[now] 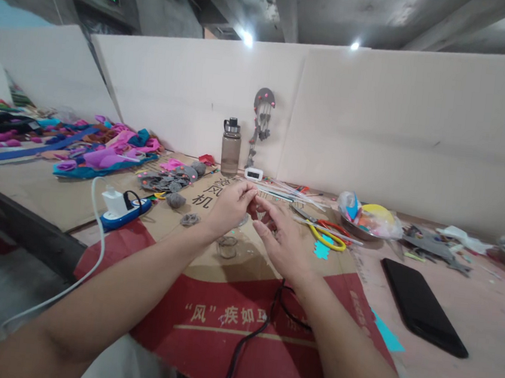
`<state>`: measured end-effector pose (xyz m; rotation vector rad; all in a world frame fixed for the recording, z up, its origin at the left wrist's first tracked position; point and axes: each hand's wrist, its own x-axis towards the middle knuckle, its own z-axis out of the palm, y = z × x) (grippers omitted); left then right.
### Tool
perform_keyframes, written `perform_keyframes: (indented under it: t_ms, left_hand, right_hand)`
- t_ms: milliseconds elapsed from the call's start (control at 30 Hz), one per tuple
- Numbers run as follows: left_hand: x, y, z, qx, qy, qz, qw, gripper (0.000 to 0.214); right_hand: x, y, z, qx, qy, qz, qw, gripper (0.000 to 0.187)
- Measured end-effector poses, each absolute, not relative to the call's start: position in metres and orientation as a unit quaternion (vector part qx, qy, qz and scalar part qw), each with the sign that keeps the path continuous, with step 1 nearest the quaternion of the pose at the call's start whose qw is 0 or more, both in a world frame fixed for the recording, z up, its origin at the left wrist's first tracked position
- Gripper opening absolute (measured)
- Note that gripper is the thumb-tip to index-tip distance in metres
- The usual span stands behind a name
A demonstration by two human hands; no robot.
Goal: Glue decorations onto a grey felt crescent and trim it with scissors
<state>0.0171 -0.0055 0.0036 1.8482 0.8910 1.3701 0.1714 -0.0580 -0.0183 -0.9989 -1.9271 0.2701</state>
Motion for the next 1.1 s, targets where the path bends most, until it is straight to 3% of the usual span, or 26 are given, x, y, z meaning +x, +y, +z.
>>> perform_keyframes:
  t_ms: [100,200,600,933,1100]
  left_hand:
    - [0.021,-0.003,0.003,0.622,0.314,0.530,0.483,0.022]
    - [0.021,0.002,0.002,0.543,0.306,0.560,0.546,0.027]
    - [0.013,0.006,0.005,0.632,0.257,0.527,0.507,0.007]
    - [0.010,-0.005,0.009,0.726,0.328,0.526,0.298,0.014]
    - [0.011,0.007,0.006,0.629,0.324,0.550,0.444,0.019]
  right_hand:
    - [0.173,-0.060,-0.019,-0.402,-0.809,0.056,0.424,0.053]
    - [0.176,-0.060,-0.020,-0.403,-0.813,0.016,0.420,0.058]
    - [0.186,-0.047,-0.025,-0.439,-0.812,-0.223,0.312,0.058]
    - [0.178,-0.054,-0.025,-0.444,-0.815,-0.242,0.284,0.069]
    - [0.176,-0.056,-0.025,-0.431,-0.811,-0.218,0.331,0.065]
